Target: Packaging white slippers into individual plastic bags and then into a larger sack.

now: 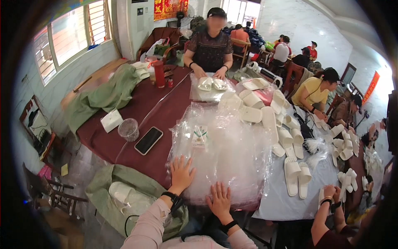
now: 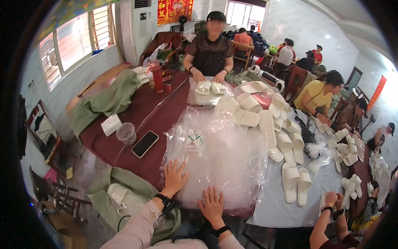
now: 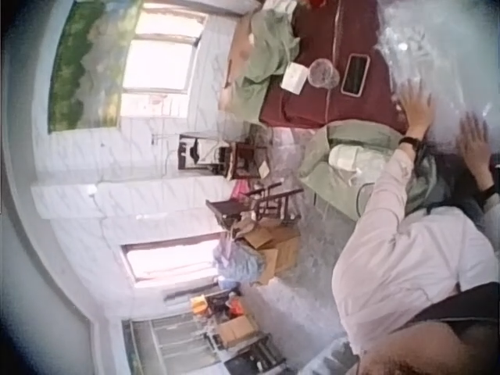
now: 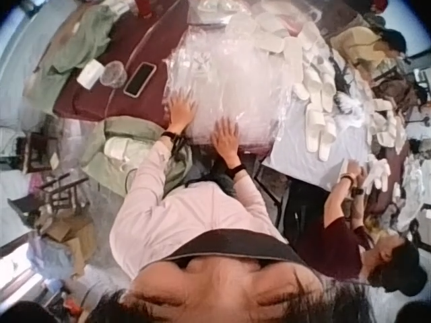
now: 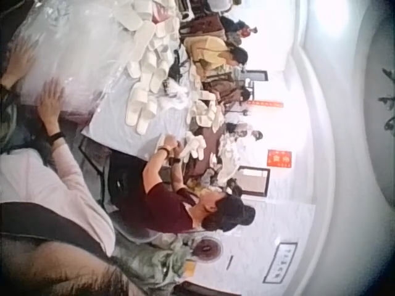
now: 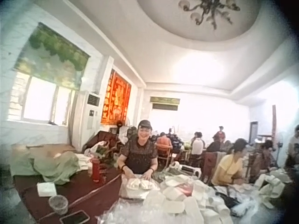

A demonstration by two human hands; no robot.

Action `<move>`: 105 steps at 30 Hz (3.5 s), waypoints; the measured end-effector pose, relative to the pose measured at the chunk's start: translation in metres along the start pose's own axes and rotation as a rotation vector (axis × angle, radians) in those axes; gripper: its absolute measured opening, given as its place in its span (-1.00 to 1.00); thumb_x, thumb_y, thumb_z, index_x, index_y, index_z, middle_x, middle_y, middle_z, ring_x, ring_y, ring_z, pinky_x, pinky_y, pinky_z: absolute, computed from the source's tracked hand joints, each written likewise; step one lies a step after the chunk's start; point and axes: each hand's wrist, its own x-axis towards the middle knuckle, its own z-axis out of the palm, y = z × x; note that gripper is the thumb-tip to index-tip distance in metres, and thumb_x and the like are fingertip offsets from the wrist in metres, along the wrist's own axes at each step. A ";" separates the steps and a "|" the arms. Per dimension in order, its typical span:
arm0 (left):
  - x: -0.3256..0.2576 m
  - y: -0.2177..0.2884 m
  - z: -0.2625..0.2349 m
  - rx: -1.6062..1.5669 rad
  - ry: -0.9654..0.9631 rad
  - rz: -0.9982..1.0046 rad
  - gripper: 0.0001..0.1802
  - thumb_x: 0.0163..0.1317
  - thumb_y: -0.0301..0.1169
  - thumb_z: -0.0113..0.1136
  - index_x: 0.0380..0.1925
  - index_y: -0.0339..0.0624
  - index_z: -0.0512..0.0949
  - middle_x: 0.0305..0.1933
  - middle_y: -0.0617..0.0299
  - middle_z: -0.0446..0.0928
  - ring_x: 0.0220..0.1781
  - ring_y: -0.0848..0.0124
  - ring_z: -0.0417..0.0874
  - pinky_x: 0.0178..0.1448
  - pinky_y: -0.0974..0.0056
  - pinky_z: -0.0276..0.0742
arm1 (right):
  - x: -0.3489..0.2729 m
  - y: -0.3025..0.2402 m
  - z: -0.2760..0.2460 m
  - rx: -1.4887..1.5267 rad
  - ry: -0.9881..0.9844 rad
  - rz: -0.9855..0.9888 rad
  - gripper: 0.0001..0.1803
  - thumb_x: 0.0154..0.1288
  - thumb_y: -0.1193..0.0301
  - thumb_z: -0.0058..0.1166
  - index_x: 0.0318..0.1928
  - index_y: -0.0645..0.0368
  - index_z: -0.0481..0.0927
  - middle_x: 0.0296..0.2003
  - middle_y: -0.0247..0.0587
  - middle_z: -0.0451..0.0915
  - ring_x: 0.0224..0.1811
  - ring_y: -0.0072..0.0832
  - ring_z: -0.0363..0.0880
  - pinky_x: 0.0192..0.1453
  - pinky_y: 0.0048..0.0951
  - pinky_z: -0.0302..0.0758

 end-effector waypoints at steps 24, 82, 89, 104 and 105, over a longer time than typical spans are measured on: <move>0.010 0.024 -0.036 -0.021 -0.149 0.090 -0.58 0.12 -0.19 0.12 0.02 0.04 0.53 0.23 0.01 0.33 0.38 0.00 0.14 0.39 -0.16 -0.10 | 0.012 0.001 -0.012 -0.021 -0.049 0.175 -0.37 0.20 0.16 0.01 0.21 0.27 0.34 0.28 0.09 0.23 0.39 -0.04 0.06 0.41 0.15 -0.15; -0.023 0.045 -0.019 -0.043 -0.142 0.197 -0.39 0.08 -0.11 0.11 0.16 -0.05 0.38 0.23 -0.01 0.27 0.33 0.01 0.17 0.42 -0.16 -0.12 | 0.012 0.282 -0.079 0.915 0.925 1.121 -0.14 0.16 0.39 0.17 0.33 0.25 -0.09 0.08 0.14 0.34 0.14 -0.20 0.34 0.21 -0.29 0.28; -0.022 0.050 -0.018 -0.022 -0.134 0.169 -0.41 0.06 -0.08 0.13 0.12 -0.03 0.42 0.21 0.00 0.29 0.31 0.02 0.20 0.42 -0.16 -0.12 | 0.003 0.376 -0.113 0.462 0.982 1.209 -0.14 -0.06 0.45 0.18 0.25 0.33 0.03 0.03 0.12 0.40 0.00 -0.13 0.48 0.09 -0.23 0.41; -0.027 0.046 -0.021 -0.114 -0.124 0.160 -0.42 0.10 -0.08 0.11 0.15 0.04 0.40 0.25 0.04 0.28 0.34 0.05 0.19 0.43 -0.15 -0.14 | -0.027 0.368 -0.125 1.349 0.678 0.965 -0.55 0.08 0.42 0.12 0.02 0.27 0.46 -0.07 -0.18 0.49 -0.04 -0.33 0.47 0.09 -0.30 0.42; -0.028 0.045 -0.020 -0.116 -0.131 0.156 -0.42 0.11 -0.07 0.10 0.16 0.04 0.39 0.26 0.04 0.28 0.34 0.06 0.18 0.43 -0.16 -0.15 | -0.026 0.362 -0.131 1.316 0.694 0.969 -0.56 0.08 0.43 0.11 0.02 0.28 0.46 -0.08 -0.19 0.49 -0.04 -0.34 0.47 0.07 -0.32 0.43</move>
